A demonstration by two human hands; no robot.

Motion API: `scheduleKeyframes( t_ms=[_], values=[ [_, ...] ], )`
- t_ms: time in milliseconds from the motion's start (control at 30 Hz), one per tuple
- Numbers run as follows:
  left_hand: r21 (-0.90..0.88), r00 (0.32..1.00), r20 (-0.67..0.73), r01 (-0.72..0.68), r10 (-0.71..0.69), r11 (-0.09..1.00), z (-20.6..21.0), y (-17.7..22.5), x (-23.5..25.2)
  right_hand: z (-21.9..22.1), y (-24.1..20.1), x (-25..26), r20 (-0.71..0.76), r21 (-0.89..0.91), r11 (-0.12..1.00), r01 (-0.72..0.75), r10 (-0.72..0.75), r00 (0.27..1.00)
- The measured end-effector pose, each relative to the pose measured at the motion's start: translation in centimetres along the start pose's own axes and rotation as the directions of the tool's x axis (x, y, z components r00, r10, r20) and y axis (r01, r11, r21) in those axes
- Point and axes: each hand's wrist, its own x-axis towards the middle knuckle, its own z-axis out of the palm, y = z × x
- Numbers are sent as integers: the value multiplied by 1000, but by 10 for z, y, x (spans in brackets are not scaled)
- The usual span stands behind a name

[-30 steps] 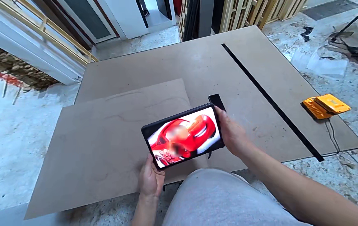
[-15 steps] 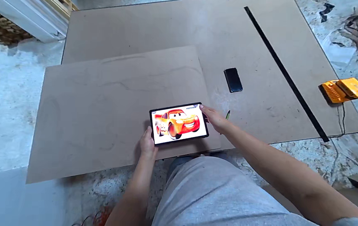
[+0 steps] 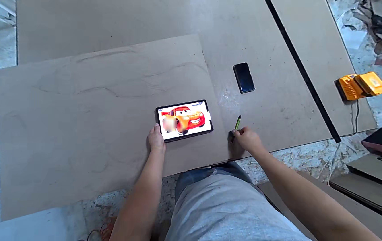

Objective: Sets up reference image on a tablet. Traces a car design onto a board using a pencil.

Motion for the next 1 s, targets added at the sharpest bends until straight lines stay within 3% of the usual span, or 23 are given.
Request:
scheduleKeyframes(
  t_ms=[100,200,300,400,600,733,800,833,933,1000],
  values=[
    [43,1000,-14,-5,5,999,31,5,1,12,2,16,-7,-82,996,45,-45,999],
    [315,997,-69,-6,29,949,48,21,-2,6,-6,20,23,-97,992,77,-75,997],
    [513,987,-86,-73,135,855,38,30,-2,-1,-6,26,69,-112,986,121,-114,991],
    [617,986,-64,-80,152,783,12,34,-17,-2,-4,31,101,-152,966,207,-193,976],
    [734,996,87,-82,27,674,-5,-2,-76,-4,-7,41,108,-178,953,244,-227,968],
    [736,953,302,-229,-6,637,18,-17,-117,-17,-3,28,-58,-39,932,361,-363,930],
    [739,876,480,-436,53,513,29,-14,-136,-29,-7,0,-78,38,868,495,-491,867],
    [723,809,581,-562,86,402,33,-9,-145,-34,-10,-17,-43,68,830,554,-552,833],
    [542,550,812,-835,192,98,39,4,-165,-31,-23,-73,130,150,747,648,-665,736],
    [422,413,881,-907,231,9,35,6,-169,-14,-33,-103,196,237,711,662,-703,684]
  ],
)
